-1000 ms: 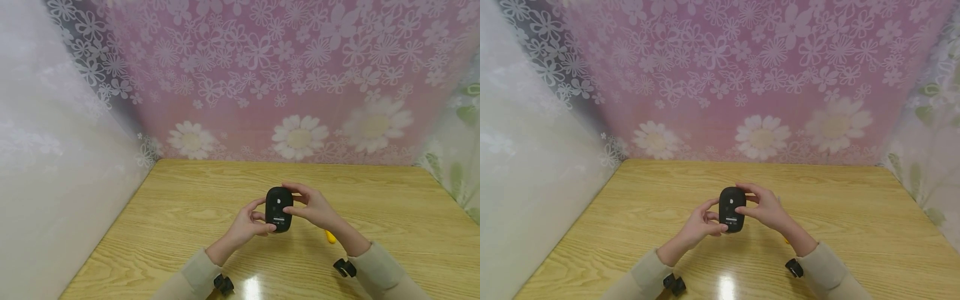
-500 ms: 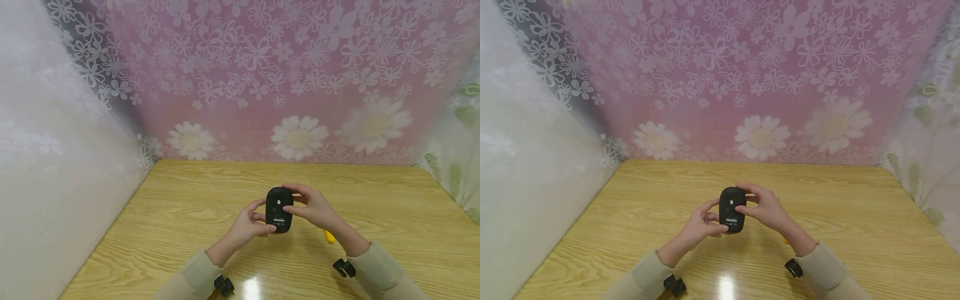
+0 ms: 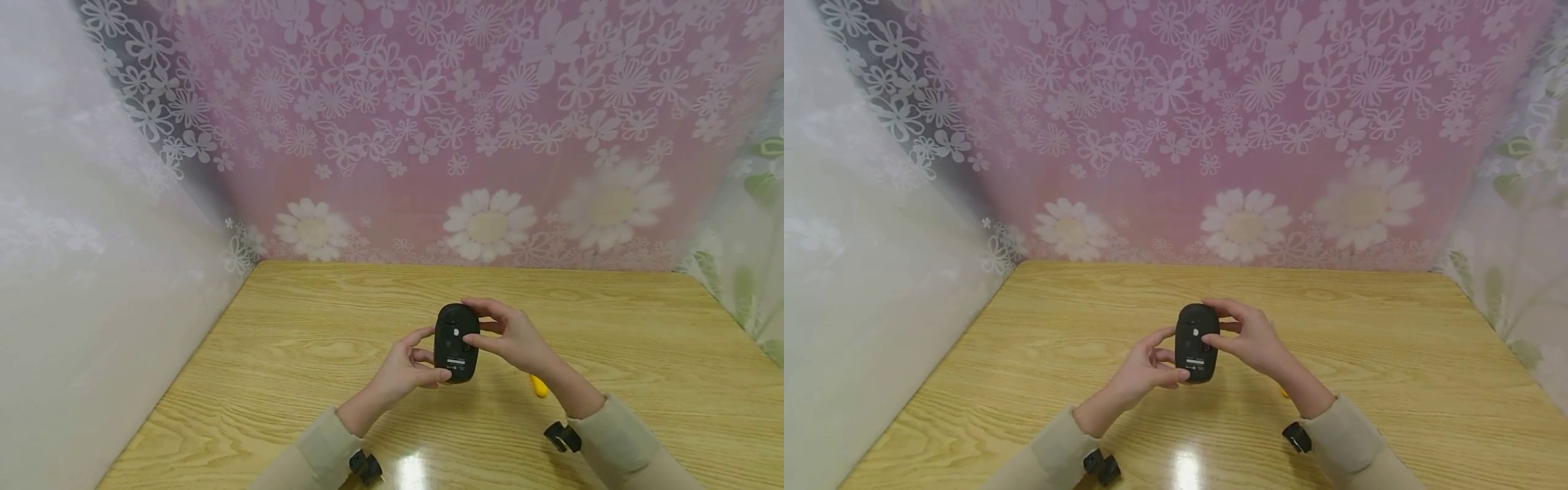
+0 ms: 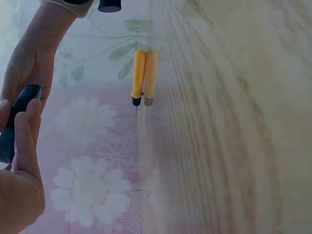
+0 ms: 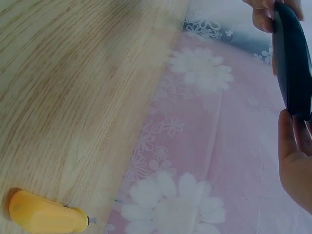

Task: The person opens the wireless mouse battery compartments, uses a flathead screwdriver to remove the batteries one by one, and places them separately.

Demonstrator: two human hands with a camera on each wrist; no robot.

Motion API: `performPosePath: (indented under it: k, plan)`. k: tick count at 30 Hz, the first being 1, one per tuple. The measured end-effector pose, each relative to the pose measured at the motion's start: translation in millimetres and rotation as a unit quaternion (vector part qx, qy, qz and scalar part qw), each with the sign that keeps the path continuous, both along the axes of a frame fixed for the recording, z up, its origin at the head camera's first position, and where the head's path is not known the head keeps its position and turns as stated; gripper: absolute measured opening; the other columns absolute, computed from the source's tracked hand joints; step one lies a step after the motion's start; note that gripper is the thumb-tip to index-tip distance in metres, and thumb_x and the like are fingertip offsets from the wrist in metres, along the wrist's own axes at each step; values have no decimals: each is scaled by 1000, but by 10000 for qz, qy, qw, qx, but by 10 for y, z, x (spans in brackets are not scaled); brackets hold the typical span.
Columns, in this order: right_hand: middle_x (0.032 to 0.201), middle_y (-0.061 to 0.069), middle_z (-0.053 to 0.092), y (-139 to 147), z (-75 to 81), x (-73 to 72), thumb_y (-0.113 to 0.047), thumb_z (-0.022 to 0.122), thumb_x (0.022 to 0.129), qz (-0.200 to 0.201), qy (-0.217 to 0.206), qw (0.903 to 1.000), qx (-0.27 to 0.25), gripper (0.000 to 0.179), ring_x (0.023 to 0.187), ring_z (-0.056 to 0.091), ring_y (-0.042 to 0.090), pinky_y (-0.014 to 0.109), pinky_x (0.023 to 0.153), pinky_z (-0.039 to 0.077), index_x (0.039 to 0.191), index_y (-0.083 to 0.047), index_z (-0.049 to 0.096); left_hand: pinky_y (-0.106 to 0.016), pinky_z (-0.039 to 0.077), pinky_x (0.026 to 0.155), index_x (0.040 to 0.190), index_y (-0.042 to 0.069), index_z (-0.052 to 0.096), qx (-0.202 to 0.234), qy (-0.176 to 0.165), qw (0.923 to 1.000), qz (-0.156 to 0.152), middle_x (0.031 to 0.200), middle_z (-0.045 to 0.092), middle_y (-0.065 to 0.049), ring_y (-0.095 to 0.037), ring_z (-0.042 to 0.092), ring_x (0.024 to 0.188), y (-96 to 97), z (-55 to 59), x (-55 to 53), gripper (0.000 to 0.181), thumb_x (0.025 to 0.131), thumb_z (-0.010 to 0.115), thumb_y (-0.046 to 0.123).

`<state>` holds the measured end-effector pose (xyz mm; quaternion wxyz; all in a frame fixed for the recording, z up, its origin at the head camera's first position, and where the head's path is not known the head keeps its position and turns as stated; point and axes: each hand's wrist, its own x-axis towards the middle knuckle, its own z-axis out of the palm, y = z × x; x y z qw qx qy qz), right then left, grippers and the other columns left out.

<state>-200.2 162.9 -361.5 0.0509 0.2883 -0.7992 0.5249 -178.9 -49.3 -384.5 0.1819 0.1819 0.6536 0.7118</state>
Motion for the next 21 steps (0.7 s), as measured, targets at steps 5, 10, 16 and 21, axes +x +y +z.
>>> performPosePath:
  k: [5, 10, 16, 21]
  plan:
    - [114, 19, 53, 1, 10, 4, -5, 67, 76, 2, -70, 10000, 7, 51, 99, 53, 33, 31, 80, 48, 123, 4, 48, -32, 53, 59, 135, 9, 36, -4, -14, 10000, 15, 78, 63, -9, -22, 63, 65, 2, -155, -78, 68, 75, 64, -7]
    - [118, 20, 51, 5, 11, 2, -7, 68, 77, -69, -93, 9999, 98, 50, 98, 54, 31, 32, 79, 49, 122, 5, 49, -33, 53, 59, 134, 11, 37, -50, -34, 10000, 30, 78, 63, -9, -21, 63, 65, -2, -176, -89, 68, 75, 65, -5]
    - [118, 20, 51, 7, 5, -3, -7, 68, 76, -120, -95, 9998, 121, 49, 94, 56, 30, 34, 77, 50, 121, 4, 52, -34, 53, 60, 134, 8, 37, -6, -190, 9998, -9, 78, 63, -9, -15, 62, 62, -5, -132, -47, 66, 75, 64, -6]
    - [118, 22, 51, 16, 7, -19, -8, 67, 78, -147, -247, 9996, 19, 47, 90, 58, 31, 31, 72, 51, 121, 5, 51, -35, 53, 61, 134, 4, 36, -22, -167, 9998, -107, 79, 63, -9, -14, 62, 64, -18, -40, 13, 65, 76, 63, -7]
